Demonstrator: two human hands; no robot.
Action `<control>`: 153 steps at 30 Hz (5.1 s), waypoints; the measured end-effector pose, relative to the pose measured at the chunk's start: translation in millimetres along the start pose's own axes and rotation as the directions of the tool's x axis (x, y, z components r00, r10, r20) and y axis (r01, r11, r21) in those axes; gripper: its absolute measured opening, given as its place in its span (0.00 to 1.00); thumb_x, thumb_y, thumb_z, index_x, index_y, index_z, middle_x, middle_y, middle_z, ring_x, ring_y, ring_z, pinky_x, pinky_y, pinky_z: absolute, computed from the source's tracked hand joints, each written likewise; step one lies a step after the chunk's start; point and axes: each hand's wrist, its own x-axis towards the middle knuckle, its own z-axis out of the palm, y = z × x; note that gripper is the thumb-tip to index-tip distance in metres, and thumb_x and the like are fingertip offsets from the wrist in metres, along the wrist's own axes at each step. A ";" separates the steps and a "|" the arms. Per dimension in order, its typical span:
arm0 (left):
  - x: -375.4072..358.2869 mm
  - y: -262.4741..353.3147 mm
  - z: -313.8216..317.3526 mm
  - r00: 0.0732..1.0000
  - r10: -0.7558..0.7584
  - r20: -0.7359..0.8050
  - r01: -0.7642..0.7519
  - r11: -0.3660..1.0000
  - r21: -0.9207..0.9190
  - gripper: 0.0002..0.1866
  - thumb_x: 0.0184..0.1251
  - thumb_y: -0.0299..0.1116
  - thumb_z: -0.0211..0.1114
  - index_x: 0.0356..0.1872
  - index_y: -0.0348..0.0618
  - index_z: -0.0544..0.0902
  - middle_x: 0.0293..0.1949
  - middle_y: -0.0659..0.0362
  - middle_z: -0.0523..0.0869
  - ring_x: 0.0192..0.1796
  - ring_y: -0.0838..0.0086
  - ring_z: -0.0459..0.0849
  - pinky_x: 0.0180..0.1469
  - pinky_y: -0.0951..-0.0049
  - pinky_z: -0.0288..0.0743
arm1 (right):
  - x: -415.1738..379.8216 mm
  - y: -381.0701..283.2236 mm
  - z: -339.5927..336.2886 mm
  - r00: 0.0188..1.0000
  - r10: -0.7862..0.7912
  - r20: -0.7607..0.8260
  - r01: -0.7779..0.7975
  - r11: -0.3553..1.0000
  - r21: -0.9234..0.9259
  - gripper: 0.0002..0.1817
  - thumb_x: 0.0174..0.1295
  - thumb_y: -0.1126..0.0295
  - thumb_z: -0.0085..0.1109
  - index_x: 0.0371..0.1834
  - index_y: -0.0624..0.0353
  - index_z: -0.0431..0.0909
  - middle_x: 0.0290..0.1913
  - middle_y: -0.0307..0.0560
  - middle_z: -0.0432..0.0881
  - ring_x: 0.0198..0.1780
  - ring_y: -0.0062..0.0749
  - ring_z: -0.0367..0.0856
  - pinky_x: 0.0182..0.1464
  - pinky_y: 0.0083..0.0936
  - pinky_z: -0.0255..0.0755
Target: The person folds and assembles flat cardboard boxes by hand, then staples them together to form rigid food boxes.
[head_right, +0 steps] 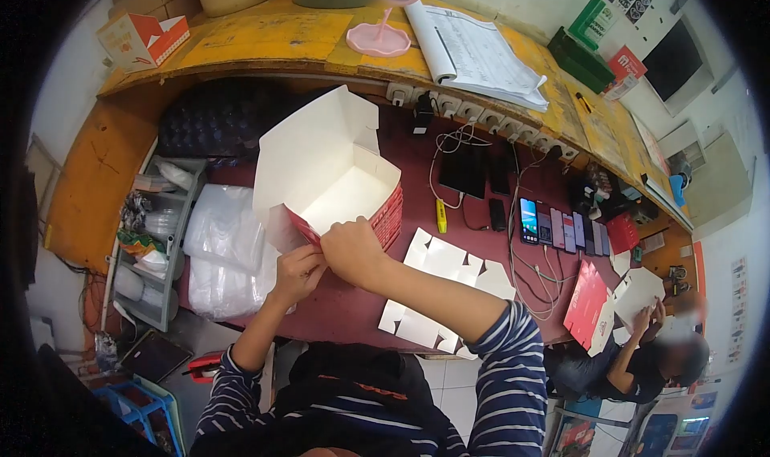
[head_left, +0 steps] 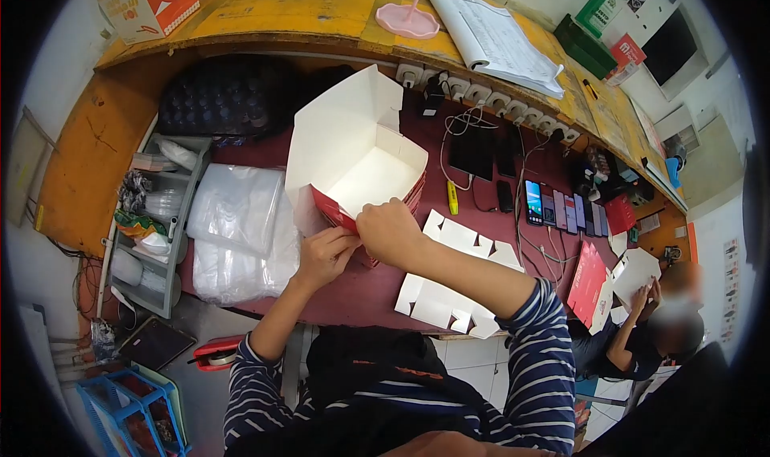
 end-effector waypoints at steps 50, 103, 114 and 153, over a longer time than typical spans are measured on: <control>-1.7 -13.4 76.5 0.864 0.452 -0.223 -0.339 0.848 0.407 0.16 0.35 0.37 0.71 0.24 0.49 0.72 0.19 0.65 0.68 0.25 0.74 0.67 0.36 0.71 0.55 | 34.0 151.7 39.5 0.885 0.463 0.035 -0.440 0.811 0.385 0.28 0.60 0.46 0.32 0.41 0.57 0.75 0.41 0.57 0.76 0.46 0.46 0.74 0.47 0.38 0.67; -93.7 68.8 237.7 0.410 0.123 0.904 -0.201 0.979 -0.042 0.10 0.59 0.36 0.48 0.27 0.43 0.75 0.34 0.53 0.79 0.34 0.59 0.78 0.35 0.61 0.71 | -267.8 -54.3 229.1 0.633 0.608 0.479 -0.601 -0.003 0.799 0.13 0.59 0.64 0.45 0.35 0.61 0.77 0.28 0.42 0.79 0.26 0.24 0.76 0.30 0.21 0.70; 20.0 147.8 166.9 0.810 -0.137 0.570 0.564 0.449 -0.693 0.08 0.62 0.29 0.49 0.39 0.37 0.72 0.35 0.60 0.79 0.32 0.77 0.79 0.32 0.78 0.73 | -243.7 -45.3 142.7 0.591 0.720 0.365 0.592 -0.694 0.409 0.22 0.62 0.53 0.38 0.46 0.60 0.69 0.42 0.47 0.77 0.41 0.30 0.76 0.40 0.26 0.70; 34.4 139.3 139.1 0.339 -0.075 0.938 0.829 -0.447 -0.335 0.25 0.61 0.46 0.49 0.52 0.37 0.65 0.50 0.53 0.73 0.51 0.65 0.73 0.53 0.66 0.65 | -272.1 -34.9 158.8 0.265 0.776 -0.573 -0.411 0.628 0.661 0.23 0.46 0.70 0.61 0.48 0.59 0.69 0.43 0.45 0.76 0.44 0.39 0.75 0.47 0.32 0.69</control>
